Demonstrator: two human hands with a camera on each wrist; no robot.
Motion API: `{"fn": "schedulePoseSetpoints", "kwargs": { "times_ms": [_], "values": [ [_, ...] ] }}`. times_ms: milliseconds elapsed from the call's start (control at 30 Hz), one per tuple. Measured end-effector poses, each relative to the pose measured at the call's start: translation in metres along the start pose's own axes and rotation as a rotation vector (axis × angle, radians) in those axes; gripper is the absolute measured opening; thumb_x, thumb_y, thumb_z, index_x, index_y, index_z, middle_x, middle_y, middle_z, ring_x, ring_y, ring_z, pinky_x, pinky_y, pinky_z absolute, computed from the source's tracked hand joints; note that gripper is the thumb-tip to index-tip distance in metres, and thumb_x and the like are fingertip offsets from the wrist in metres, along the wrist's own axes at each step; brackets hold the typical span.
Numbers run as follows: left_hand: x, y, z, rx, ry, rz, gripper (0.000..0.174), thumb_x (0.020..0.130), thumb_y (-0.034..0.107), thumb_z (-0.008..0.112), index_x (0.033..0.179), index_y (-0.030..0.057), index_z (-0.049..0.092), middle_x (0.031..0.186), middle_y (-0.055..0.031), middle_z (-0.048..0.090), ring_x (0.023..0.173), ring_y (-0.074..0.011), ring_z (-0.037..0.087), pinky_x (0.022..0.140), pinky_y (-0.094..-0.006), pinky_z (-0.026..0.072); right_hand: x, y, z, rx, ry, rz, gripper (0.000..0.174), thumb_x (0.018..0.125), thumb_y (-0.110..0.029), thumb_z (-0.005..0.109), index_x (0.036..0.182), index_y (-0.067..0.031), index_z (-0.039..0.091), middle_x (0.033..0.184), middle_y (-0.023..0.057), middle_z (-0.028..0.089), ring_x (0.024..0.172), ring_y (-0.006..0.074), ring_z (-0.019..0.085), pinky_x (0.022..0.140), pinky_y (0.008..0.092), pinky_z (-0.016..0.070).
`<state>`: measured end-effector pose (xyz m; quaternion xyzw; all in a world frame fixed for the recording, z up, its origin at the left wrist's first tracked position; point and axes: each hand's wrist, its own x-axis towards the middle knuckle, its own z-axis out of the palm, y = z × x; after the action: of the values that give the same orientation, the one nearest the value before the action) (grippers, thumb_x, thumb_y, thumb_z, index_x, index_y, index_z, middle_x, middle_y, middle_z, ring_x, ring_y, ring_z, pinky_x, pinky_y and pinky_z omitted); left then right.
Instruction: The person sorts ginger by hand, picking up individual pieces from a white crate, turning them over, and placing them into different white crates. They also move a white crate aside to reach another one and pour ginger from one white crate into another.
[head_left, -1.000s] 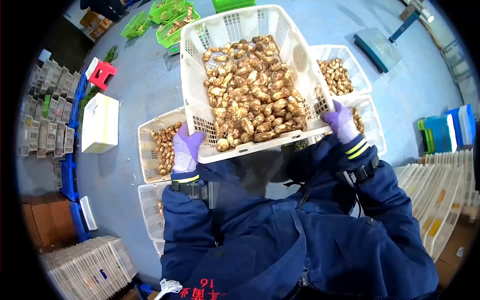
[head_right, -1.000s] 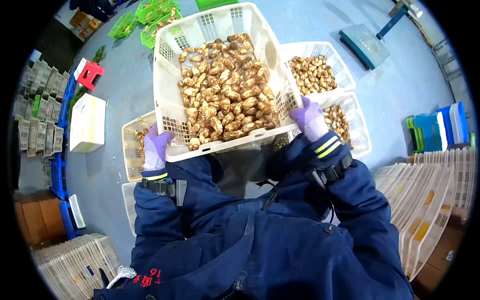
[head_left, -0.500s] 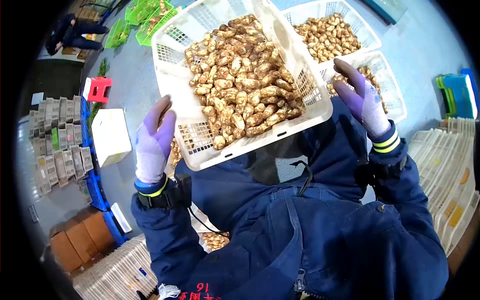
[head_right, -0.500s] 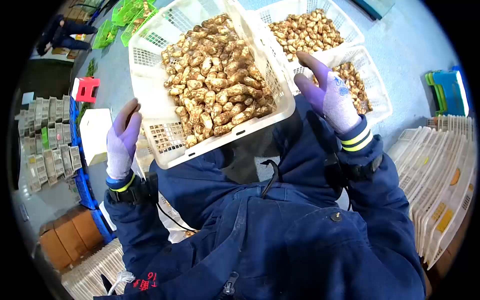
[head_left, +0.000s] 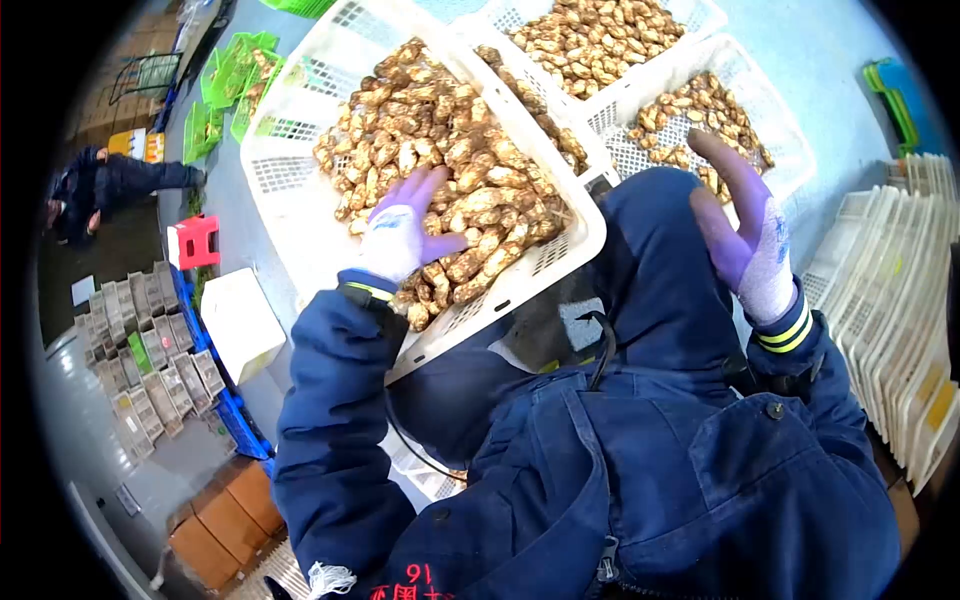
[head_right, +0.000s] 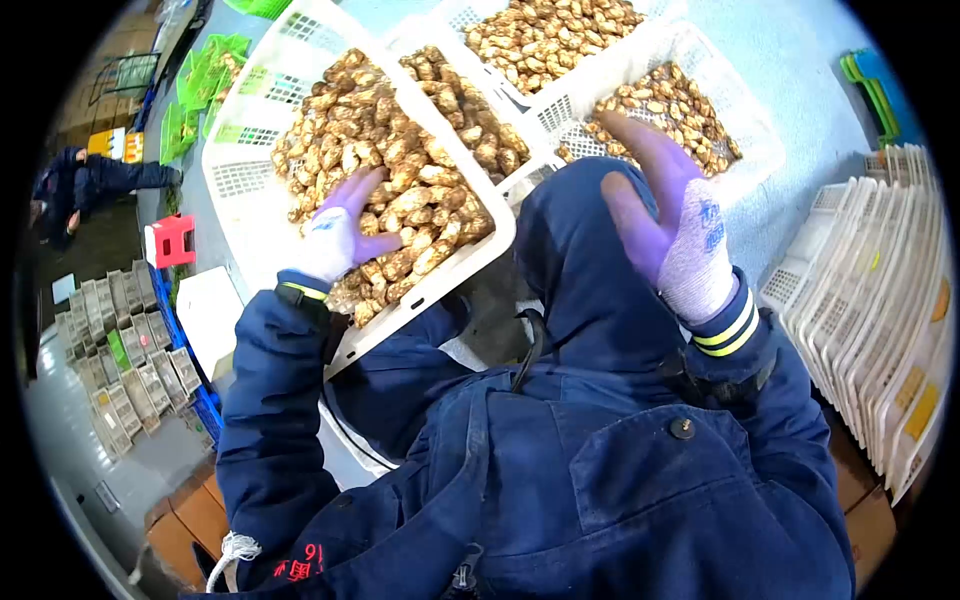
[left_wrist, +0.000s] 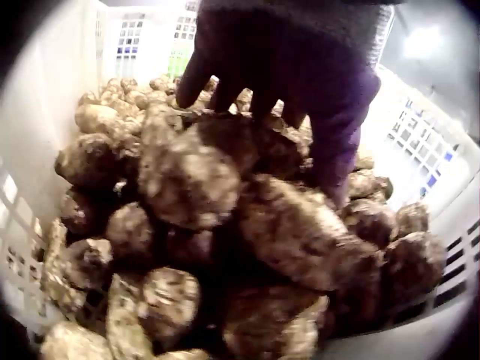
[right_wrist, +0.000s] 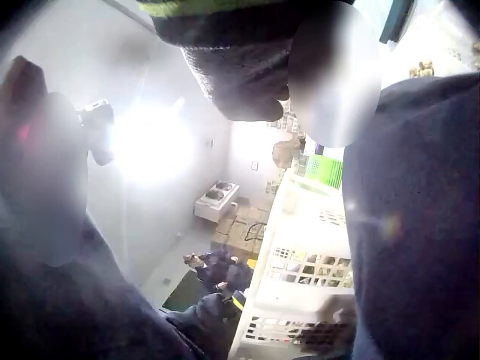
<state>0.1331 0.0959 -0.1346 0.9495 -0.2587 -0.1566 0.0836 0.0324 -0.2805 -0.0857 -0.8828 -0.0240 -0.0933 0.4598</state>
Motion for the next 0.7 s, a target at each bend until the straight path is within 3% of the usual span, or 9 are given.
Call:
{"fn": "schedulePoseSetpoints", "kwargs": {
  "times_ms": [133,167,200,300,400,433,467,567,700],
  "values": [
    [-0.013,-0.024,-0.018,-0.016,-0.035,-0.138,0.081,0.068,0.029,0.081,0.138,0.0094,0.044,0.133,-0.0232,0.050,0.123,-0.0367,0.049,0.104,-0.0400,0.0399,-0.004,0.006,0.005,0.038,-0.044,-0.019,0.042,0.085,-0.008,0.057,0.127,-0.0008,0.053,0.123,0.0202,0.057,0.117,0.0347,0.053,0.101,0.0393,0.0399],
    [-0.016,-0.031,-0.019,-0.206,0.021,-0.122,0.074,0.071,0.028,0.079,0.134,0.0059,0.049,0.128,-0.0229,0.054,0.121,-0.0356,0.052,0.102,-0.0391,0.0414,-0.003,0.007,0.007,0.050,-0.053,-0.001,0.042,0.085,-0.007,0.056,0.127,-0.0007,0.053,0.123,0.0205,0.057,0.117,0.0350,0.053,0.101,0.0394,0.0399],
    [-0.020,-0.035,-0.016,-0.105,0.087,-0.199,0.063,0.075,0.024,0.076,0.129,0.0026,0.052,0.128,-0.0228,0.055,0.119,-0.0345,0.053,0.100,-0.0384,0.0428,-0.002,0.007,0.008,0.049,-0.063,-0.008,0.042,0.085,-0.007,0.056,0.127,-0.0007,0.053,0.123,0.0204,0.057,0.117,0.0351,0.053,0.101,0.0394,0.0400],
    [-0.001,0.003,-0.033,-0.255,0.230,-0.169,0.049,0.081,0.022,0.070,0.123,0.0013,0.057,0.122,-0.0214,0.059,0.113,-0.0360,0.057,0.096,-0.0398,0.0451,0.003,0.002,0.008,0.026,-0.085,-0.040,0.042,0.084,-0.006,0.057,0.126,-0.0006,0.054,0.121,0.0204,0.058,0.116,0.0352,0.053,0.100,0.0398,0.0408],
    [0.028,0.016,-0.024,-0.093,0.259,-0.089,0.044,0.081,0.026,0.070,0.118,0.0026,0.060,0.112,-0.0184,0.063,0.104,-0.0370,0.059,0.089,-0.0418,0.0475,0.006,-0.003,0.012,0.013,-0.075,-0.047,0.041,0.084,-0.006,0.058,0.124,-0.0007,0.055,0.119,0.0207,0.059,0.115,0.0357,0.054,0.099,0.0398,0.0415],
    [0.037,0.017,-0.015,0.146,0.216,-0.009,0.043,0.078,0.027,0.071,0.113,0.0042,0.061,0.100,-0.0155,0.064,0.095,-0.0359,0.060,0.081,-0.0434,0.0492,0.007,-0.005,0.013,0.015,-0.076,-0.057,0.041,0.083,-0.006,0.058,0.124,-0.0007,0.055,0.118,0.0210,0.059,0.114,0.0361,0.054,0.099,0.0399,0.0418],
    [0.043,0.018,-0.007,0.347,0.082,-0.077,0.044,0.074,0.027,0.073,0.110,0.0063,0.061,0.094,-0.0149,0.062,0.091,-0.0341,0.061,0.078,-0.0440,0.0496,0.007,-0.008,0.014,0.017,-0.079,-0.067,0.041,0.083,-0.006,0.058,0.123,-0.0006,0.055,0.118,0.0213,0.059,0.114,0.0364,0.055,0.098,0.0401,0.0421],
    [0.045,0.006,-0.007,0.350,-0.154,-0.145,0.047,0.070,0.026,0.074,0.112,0.0107,0.061,0.101,-0.0157,0.061,0.093,-0.0343,0.060,0.080,-0.0439,0.0494,0.008,-0.010,0.019,0.004,-0.067,-0.128,0.038,0.083,-0.005,0.058,0.121,0.0001,0.056,0.114,0.0223,0.060,0.110,0.0381,0.057,0.095,0.0411,0.0440],
    [0.033,-0.005,0.000,0.030,0.107,-0.175,0.040,0.072,0.023,0.070,0.110,0.0099,0.067,0.097,-0.0194,0.063,0.093,-0.0357,0.061,0.083,-0.0424,0.0486,0.008,-0.009,0.021,0.029,-0.049,-0.162,0.037,0.082,-0.005,0.058,0.118,0.0006,0.057,0.111,0.0225,0.061,0.105,0.0384,0.059,0.092,0.0409,0.0461]
  ]
}}
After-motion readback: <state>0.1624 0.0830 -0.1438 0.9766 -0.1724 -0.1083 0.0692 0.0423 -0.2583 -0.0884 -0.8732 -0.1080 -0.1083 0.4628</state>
